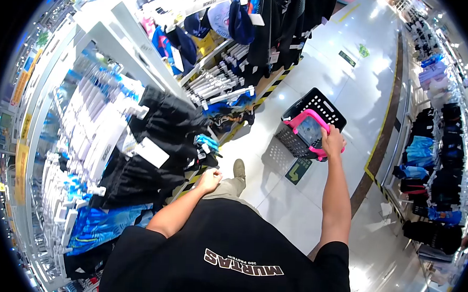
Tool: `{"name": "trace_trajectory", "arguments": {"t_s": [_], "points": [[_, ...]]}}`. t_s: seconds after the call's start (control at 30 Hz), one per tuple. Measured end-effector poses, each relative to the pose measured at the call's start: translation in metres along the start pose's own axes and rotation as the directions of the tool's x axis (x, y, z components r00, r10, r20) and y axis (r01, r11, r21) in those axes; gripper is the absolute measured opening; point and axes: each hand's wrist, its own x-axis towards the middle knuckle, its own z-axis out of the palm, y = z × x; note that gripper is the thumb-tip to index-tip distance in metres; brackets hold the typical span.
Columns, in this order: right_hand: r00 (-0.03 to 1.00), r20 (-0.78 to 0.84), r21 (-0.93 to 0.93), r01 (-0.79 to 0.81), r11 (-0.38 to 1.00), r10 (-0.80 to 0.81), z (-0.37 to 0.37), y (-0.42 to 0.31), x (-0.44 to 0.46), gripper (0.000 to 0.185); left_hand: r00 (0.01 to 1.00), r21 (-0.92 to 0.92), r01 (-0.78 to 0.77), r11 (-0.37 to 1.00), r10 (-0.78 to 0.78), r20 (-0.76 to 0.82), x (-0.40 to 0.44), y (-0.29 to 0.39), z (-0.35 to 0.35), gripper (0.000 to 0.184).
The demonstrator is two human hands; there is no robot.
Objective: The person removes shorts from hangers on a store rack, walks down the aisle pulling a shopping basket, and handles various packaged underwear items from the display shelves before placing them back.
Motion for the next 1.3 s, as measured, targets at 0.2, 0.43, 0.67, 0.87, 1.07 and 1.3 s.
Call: {"name": "trace_trajectory", "arguments": {"t_s": [0.2,0.43,0.67,0.87,1.07,1.3], "points": [[0.997,0.048,0.077,-0.069,0.995,0.066,-0.01,0.016,0.053,0.046,0.991,-0.116,-0.091,0.989,0.102,0.09,0.076,0.087,0.003,0.027],[0.993,0.086,0.13,-0.092,0.987,0.081,-0.018,0.029,0.107,0.049,0.951,-0.312,-0.307,0.899,0.282,-0.125,0.107,0.163,-0.012,0.022],[0.988,0.1,0.128,-0.13,0.983,0.118,-0.011,0.055,0.16,0.049,0.81,-0.429,-0.541,0.724,0.31,-0.497,0.105,0.291,-0.13,0.012],[0.988,0.093,0.131,-0.135,0.982,0.124,0.004,0.09,0.211,0.048,0.712,-0.414,-0.644,0.644,0.305,-0.633,0.125,0.345,-0.168,0.013],[0.987,0.077,0.09,-0.15,0.985,0.143,-0.002,0.104,0.245,0.044,0.561,-0.233,-0.765,0.6,0.443,-0.699,0.142,0.438,-0.16,0.008],[0.996,0.062,0.106,-0.078,0.991,0.072,-0.005,0.132,0.277,0.04,0.193,0.564,-0.581,0.587,0.772,-0.605,0.24,0.565,-0.206,0.041]]}}
